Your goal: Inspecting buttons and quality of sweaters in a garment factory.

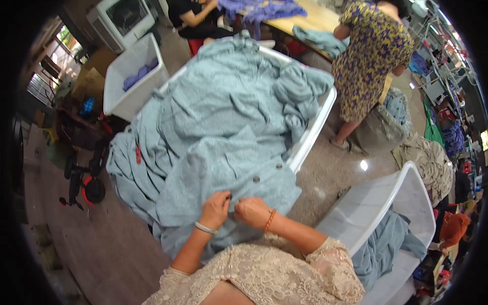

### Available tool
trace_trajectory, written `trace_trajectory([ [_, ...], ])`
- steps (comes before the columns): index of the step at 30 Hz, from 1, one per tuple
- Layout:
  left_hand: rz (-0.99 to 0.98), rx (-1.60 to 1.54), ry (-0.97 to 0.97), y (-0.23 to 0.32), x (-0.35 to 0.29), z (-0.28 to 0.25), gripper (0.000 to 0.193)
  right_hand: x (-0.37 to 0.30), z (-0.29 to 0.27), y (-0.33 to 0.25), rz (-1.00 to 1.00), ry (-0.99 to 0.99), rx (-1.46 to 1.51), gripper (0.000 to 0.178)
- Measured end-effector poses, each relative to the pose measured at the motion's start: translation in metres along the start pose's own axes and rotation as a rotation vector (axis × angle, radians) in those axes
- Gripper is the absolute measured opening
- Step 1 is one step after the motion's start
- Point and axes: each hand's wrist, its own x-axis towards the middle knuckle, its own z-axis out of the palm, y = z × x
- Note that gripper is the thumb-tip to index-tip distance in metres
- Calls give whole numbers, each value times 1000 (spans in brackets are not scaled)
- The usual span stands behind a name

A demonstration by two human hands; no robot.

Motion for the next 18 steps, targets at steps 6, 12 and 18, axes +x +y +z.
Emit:
trace_trajectory([
  [6, -25, 202, -186, -14, 8, 12, 13, -1, 2, 16, -1, -78, 3, 10],
  [12, -270, -224, -174, -26, 10, 10, 16, 5, 9, 11, 53, 53, -11, 16],
  [18, -535, -846, -253, -45, 4, 6, 16, 6, 6, -1, 8, 170, 185, 22],
])
